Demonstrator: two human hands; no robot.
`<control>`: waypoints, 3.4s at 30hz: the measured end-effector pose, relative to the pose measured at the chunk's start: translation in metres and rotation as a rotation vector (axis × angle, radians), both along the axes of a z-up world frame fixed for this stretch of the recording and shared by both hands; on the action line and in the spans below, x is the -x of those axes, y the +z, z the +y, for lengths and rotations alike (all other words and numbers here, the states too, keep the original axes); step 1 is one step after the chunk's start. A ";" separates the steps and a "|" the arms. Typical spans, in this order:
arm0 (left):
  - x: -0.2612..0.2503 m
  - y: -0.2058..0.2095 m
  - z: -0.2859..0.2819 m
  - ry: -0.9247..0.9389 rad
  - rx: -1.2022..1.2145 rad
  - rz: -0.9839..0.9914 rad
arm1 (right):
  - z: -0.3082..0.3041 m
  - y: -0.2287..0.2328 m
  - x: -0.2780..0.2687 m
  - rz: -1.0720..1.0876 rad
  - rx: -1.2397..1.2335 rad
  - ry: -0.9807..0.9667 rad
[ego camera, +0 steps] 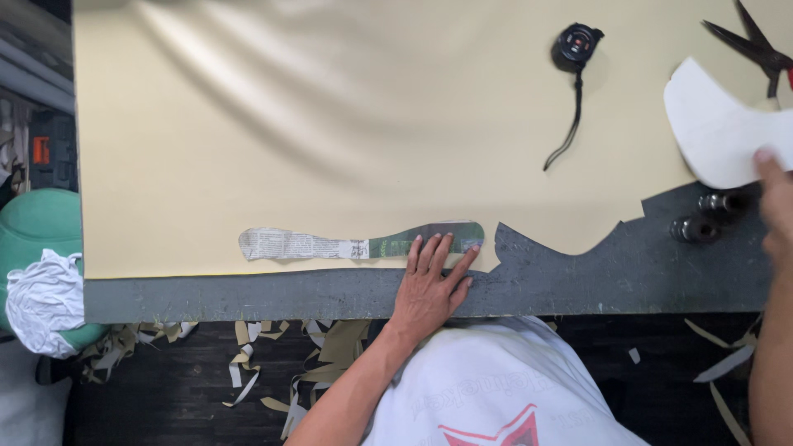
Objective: The person places a pattern piece on a large sheet of beige fabric and secures it with metal weights. They then use scissors to cut the fabric along the pattern's edge. After cutting, they remove the weights and the pattern piece.
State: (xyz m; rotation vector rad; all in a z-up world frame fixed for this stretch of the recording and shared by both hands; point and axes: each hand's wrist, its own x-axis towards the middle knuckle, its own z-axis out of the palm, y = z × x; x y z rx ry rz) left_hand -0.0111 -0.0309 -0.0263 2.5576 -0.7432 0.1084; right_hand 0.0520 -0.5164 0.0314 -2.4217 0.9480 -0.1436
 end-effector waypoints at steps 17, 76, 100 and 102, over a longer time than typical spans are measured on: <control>-0.005 0.005 0.003 -0.015 0.018 -0.007 | 0.060 -0.011 0.039 -0.202 -0.173 -0.189; 0.012 -0.004 0.096 0.233 0.043 0.054 | 0.260 0.052 0.007 0.169 -0.477 0.486; -0.007 0.018 0.150 0.759 0.167 -0.042 | 0.462 0.003 -0.041 -0.141 -0.229 1.610; -0.014 0.018 0.149 0.794 0.112 -0.001 | 0.463 0.000 -0.043 -0.123 -0.241 1.622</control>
